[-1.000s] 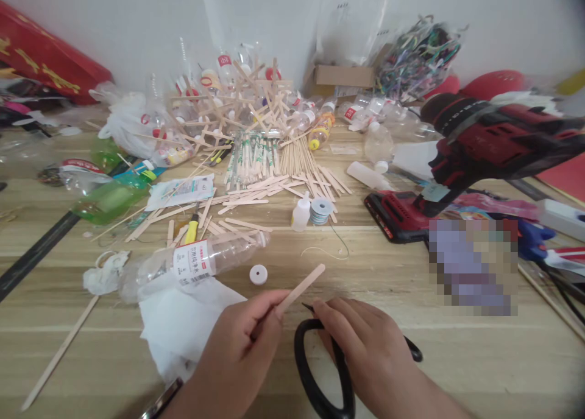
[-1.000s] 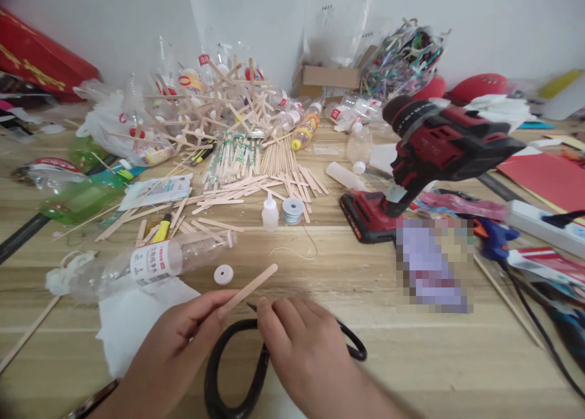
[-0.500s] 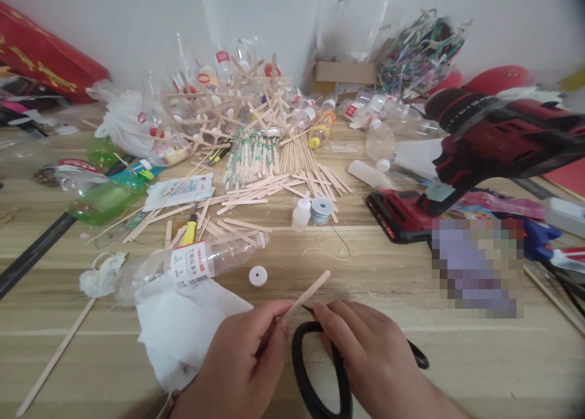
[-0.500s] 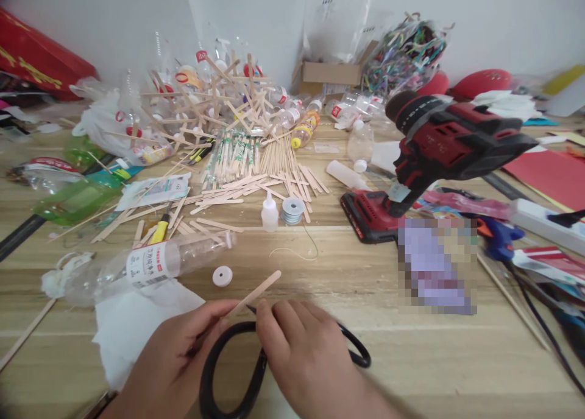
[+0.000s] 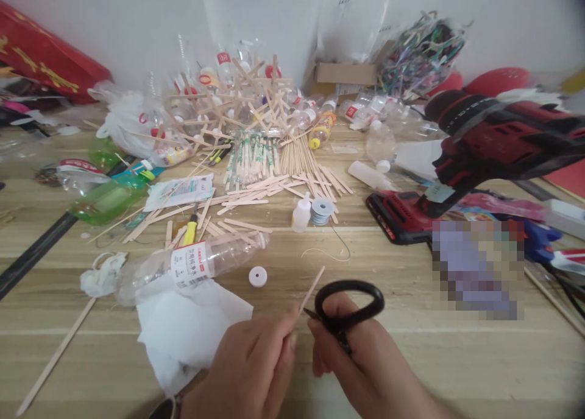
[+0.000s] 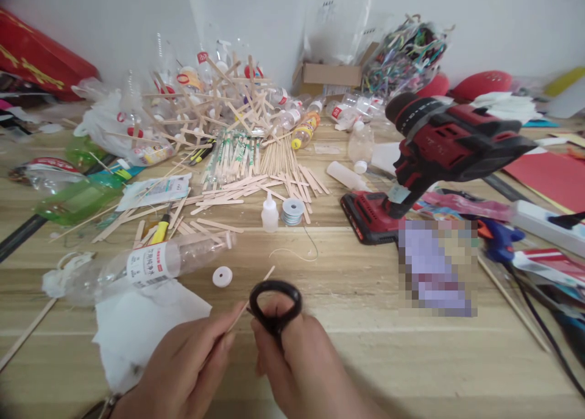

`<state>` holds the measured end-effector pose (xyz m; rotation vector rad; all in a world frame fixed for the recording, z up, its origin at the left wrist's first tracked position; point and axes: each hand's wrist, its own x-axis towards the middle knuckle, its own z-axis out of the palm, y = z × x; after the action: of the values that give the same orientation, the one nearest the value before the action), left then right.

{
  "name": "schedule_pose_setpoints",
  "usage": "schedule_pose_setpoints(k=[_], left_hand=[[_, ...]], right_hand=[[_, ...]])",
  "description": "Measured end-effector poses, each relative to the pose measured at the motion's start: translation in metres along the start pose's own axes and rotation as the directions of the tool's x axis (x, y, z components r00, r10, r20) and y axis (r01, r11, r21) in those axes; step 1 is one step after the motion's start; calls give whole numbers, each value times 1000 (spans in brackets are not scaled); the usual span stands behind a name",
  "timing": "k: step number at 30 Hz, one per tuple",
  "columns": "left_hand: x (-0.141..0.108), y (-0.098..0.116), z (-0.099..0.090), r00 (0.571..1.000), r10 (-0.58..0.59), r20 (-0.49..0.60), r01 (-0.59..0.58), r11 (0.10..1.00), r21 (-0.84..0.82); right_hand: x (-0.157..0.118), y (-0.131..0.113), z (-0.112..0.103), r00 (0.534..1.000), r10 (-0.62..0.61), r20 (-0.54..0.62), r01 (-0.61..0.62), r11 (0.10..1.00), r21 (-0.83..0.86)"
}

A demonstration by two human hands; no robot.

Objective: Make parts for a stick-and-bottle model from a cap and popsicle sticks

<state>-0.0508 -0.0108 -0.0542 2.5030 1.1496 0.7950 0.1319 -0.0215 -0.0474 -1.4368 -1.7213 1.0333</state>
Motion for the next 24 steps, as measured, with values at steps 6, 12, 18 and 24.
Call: schedule_pose_setpoints(k=[6, 12, 18, 24], left_hand=[[6, 4, 3, 993, 101, -65, -90, 984, 151], [5, 11, -5, 999, -52, 4, 52, 998, -35], [5, 2, 4, 996, 76, -56, -71, 993, 90], [7, 9, 2, 993, 71, -98, -61, 993, 100]], right_hand=[[-1, -7, -1, 918, 267, 295, -370, 845, 386], [-4, 14, -9, 830, -555, -47, 438, 702, -561], [-4, 4, 0, 1000, -11, 4, 11, 999, 37], [-10, 9, -7, 990, -141, -18, 136, 978, -160]])
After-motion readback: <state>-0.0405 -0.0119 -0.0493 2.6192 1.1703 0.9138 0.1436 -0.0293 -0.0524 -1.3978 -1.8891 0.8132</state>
